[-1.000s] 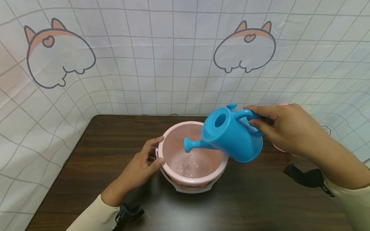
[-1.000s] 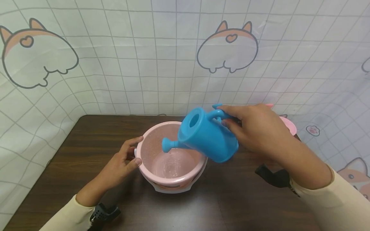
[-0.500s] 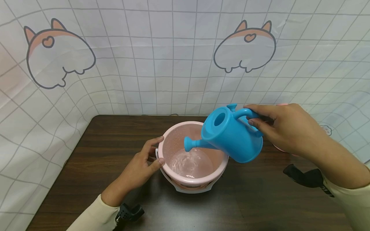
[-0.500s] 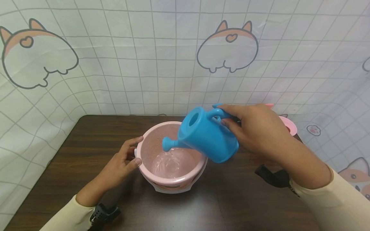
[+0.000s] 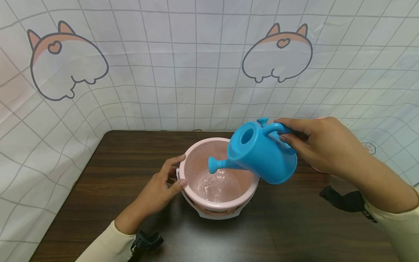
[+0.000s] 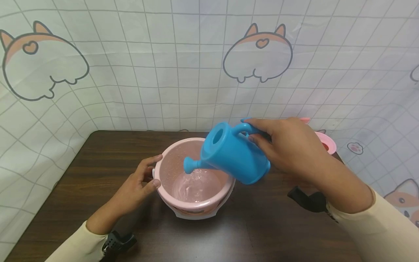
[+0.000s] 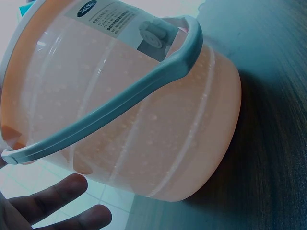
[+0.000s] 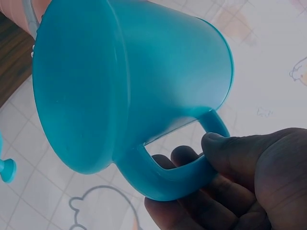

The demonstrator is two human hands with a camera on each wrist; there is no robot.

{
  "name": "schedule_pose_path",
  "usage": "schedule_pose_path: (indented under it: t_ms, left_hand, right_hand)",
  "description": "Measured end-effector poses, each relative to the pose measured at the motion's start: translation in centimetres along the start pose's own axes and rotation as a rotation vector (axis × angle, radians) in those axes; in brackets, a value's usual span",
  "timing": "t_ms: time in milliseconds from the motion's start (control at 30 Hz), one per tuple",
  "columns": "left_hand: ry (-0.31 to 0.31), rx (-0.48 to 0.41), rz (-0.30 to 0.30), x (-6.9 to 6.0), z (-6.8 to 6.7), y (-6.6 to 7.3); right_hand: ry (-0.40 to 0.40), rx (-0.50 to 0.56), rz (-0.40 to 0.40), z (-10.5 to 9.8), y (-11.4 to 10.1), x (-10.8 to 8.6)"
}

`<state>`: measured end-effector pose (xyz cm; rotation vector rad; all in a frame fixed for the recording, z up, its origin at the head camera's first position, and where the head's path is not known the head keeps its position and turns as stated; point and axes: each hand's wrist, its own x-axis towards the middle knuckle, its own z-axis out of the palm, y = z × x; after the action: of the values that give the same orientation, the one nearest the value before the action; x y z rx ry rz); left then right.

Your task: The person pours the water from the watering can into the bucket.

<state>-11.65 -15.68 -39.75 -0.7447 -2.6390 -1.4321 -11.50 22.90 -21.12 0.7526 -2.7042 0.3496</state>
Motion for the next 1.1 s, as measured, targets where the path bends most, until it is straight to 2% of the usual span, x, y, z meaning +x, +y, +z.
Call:
schedule_pose_path:
  t_ms: [267, 567, 1100]
  left_hand:
    - [-0.003, 0.001, -0.005, -0.03, 0.0, 0.02]
    - [0.002, 0.013, 0.003, -0.02, 0.01, 0.04]
    - [0.004, 0.005, 0.004, 0.0, 0.06, 0.02]
  right_hand:
    - [0.007, 0.006, 0.004, 0.06, -0.16, 0.05]
    - [0.031, 0.022, -0.057, -0.03, -0.2, 0.33]
    - [0.012, 0.031, -0.074, -0.28, -0.59, 0.71]
